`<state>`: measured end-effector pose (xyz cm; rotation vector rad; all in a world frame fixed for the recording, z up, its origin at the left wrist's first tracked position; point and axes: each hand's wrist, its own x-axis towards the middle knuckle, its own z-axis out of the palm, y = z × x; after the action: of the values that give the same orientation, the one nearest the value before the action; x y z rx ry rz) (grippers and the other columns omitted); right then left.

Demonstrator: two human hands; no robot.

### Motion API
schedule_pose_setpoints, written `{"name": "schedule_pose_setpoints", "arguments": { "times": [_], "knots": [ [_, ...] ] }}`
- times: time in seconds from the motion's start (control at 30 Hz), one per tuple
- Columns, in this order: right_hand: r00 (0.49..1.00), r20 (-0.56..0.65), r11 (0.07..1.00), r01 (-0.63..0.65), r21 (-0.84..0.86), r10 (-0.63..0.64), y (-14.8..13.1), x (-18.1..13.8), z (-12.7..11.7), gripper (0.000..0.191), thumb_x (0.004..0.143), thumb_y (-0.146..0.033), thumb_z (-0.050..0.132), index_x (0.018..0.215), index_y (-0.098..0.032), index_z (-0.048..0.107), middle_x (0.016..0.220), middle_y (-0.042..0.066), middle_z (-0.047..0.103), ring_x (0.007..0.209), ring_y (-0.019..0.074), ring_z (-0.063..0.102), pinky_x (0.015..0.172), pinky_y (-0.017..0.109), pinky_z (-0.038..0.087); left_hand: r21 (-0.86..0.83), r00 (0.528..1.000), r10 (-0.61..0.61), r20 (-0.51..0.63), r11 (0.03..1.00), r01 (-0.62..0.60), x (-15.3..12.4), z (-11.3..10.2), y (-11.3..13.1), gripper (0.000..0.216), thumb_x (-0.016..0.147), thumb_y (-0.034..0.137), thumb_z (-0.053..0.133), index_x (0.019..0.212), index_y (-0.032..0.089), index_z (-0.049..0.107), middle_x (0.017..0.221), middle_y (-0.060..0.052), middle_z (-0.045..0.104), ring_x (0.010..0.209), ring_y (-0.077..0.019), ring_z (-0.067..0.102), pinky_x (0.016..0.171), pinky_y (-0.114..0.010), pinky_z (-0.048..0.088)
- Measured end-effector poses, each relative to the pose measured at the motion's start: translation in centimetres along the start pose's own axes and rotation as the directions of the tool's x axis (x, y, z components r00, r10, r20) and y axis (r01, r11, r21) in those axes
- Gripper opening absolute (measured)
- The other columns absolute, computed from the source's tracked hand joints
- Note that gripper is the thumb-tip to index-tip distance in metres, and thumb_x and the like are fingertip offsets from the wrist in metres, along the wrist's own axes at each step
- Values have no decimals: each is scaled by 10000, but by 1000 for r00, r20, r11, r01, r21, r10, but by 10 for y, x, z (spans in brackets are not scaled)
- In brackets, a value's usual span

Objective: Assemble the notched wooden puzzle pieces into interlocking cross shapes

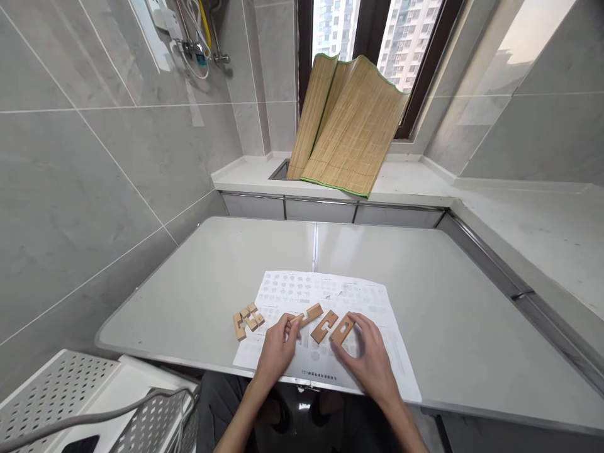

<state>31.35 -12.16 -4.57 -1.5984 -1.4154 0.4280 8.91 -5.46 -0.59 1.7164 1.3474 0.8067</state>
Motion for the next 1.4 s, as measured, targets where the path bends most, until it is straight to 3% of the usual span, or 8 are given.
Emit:
{"name": "schedule_pose_setpoints", "arguments": {
  "times": [0.1, 0.2, 0.43, 0.63, 0.87, 0.97, 1.17, 1.4],
  "knots": [
    [995, 54, 954, -93, 285, 80, -13, -2, -13, 613, 904, -486, 740, 1450, -271, 562, 1505, 129, 580, 1343, 343, 592, 1110, 516, 529, -281, 970, -97, 223, 946, 159, -7, -8, 11, 502, 954, 706, 549, 893, 214, 623, 670, 24, 532, 611, -154, 454, 615, -276, 329],
    [988, 144, 860, -118, 496, 53, -23, -5, -20, 641, 913, -465, 744, 1492, -277, 543, 1580, 126, 526, 1409, 342, 554, 1154, 502, 504, -441, 922, -103, 373, 855, 274, -16, -13, 23, 501, 924, 696, 616, 886, 196, 610, 643, 52, 460, 570, -112, 350, 581, -260, 253],
    [960, 275, 780, -130, 612, -55, -32, -13, -24, 694, 913, -472, 766, 1544, -326, 517, 1661, 89, 435, 1532, 347, 408, 1240, 541, 395, -552, 861, -79, 503, 737, 390, -27, -15, 29, 442, 946, 610, 663, 869, 188, 556, 622, 80, 373, 556, -87, 262, 566, -255, 213],
    [933, 356, 733, -207, 648, -51, -27, -18, -32, 809, 846, -504, 840, 1563, -329, 510, 1678, 84, 410, 1542, 354, 389, 1267, 546, 350, -581, 835, -75, 545, 684, 441, -32, -16, 27, 441, 927, 596, 700, 863, 190, 541, 624, 90, 328, 550, -78, 236, 551, -253, 189],
    [863, 505, 682, -358, 637, -19, -19, -24, -47, 872, 811, -373, 901, 1578, -355, 487, 1685, 60, 402, 1570, 315, 338, 1298, 549, 266, -482, 831, -94, 548, 777, 405, -41, -19, 33, 485, 912, 644, 688, 871, 175, 575, 635, 81, 352, 565, -84, 281, 542, -251, 210],
    [845, 535, 640, -415, 647, 8, -21, -28, -52, 882, 795, -320, 918, 1568, -378, 497, 1687, 49, 400, 1579, 306, 318, 1302, 531, 249, -475, 819, -104, 565, 770, 426, -44, -19, 36, 499, 909, 656, 684, 876, 170, 576, 620, 88, 346, 563, -81, 271, 544, -250, 205],
    [855, 519, 559, -438, 704, 16, -22, -35, -47, 891, 772, -343, 935, 1554, -383, 511, 1683, 68, 408, 1580, 308, 311, 1297, 507, 244, -522, 828, -100, 552, 733, 436, -52, -12, 29, 488, 913, 642, 689, 885, 168, 576, 599, 101, 318, 542, -72, 243, 530, -242, 179],
    [893, 449, 480, -404, 779, 23, -24, -47, -34, 977, 699, -621, 909, 1552, -363, 509, 1659, 121, 440, 1553, 378, 349, 1218, 538, 399, -535, 855, -116, 506, 735, 416, -60, -10, 39, 527, 894, 688, 677, 875, 171, 573, 569, 107, 328, 508, -62, 224, 509, -231, 170]
  ]
}}
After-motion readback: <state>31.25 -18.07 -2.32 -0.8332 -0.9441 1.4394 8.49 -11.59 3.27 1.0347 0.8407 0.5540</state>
